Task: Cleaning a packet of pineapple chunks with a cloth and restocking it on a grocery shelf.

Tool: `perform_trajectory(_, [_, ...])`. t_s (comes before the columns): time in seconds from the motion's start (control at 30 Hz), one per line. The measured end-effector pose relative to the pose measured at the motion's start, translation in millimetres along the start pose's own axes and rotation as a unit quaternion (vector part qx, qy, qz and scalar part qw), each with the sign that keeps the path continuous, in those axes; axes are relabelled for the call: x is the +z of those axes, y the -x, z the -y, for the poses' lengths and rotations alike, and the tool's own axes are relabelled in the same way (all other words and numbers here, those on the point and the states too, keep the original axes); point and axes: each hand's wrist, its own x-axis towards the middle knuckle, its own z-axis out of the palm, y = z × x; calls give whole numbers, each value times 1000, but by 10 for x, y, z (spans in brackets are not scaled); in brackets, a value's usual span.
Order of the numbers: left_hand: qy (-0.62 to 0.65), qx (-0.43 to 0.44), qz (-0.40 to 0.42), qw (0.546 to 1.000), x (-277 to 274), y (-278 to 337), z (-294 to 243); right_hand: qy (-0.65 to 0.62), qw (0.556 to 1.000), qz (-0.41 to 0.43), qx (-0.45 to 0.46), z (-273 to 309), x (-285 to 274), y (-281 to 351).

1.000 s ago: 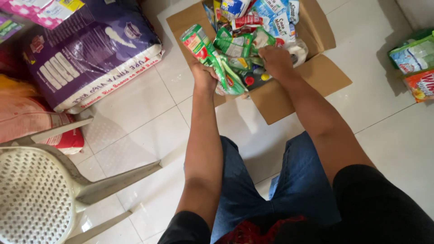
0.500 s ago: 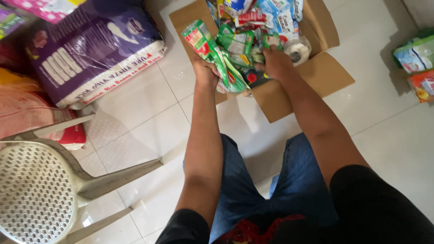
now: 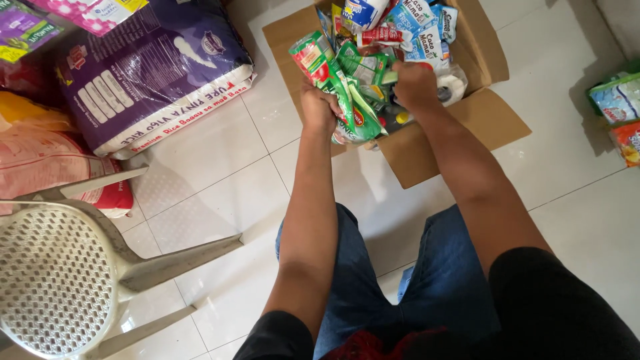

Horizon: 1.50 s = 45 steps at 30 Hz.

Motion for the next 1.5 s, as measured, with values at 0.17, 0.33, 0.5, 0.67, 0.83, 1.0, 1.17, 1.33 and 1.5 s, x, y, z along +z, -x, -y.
perform_trajectory(0.17, [17, -15, -35, 999, -177, 15, 145, -196, 968, -25, 153, -260, -413, -354])
perform_trajectory(0.33, [57, -54, -115, 990, -143, 452, -193, -254, 947, -29, 197, -619, -899, -502])
perform_trajectory(0.5, [140, -126, -175, 966, -308, 991, -450, -365, 908, -16, 204, -707, -2084, -398])
perform_trajectory(0.67, [153, -172, -46, 972, -374, 1840, -983, -445, 873, -50, 195, -583, -3629, -736])
perform_trajectory(0.83, [15, -39, 128, 991, 209, 2879, -2251, -514, 823, 51, 237, -179, -4360, -281])
perform_trajectory(1.0, [11, 3, 194, 981, 570, 2963, -2786, -722, 608, 88, 317, 1285, -4191, -162])
perform_trajectory(1.17, [133, 22, 155, 979, 3, 3137, -3493, -766, 526, 197, 313, 1977, -4836, -751])
perform_trajectory(1.33, [85, 265, 82, 957, -1837, 3431, -3541, -753, 543, 297, 223, 3026, -5096, -1294])
perform_trajectory(1.5, [166, 156, -228, 947, -3027, 3579, -3991, -745, 553, 362, 88, 4572, -4988, -1674])
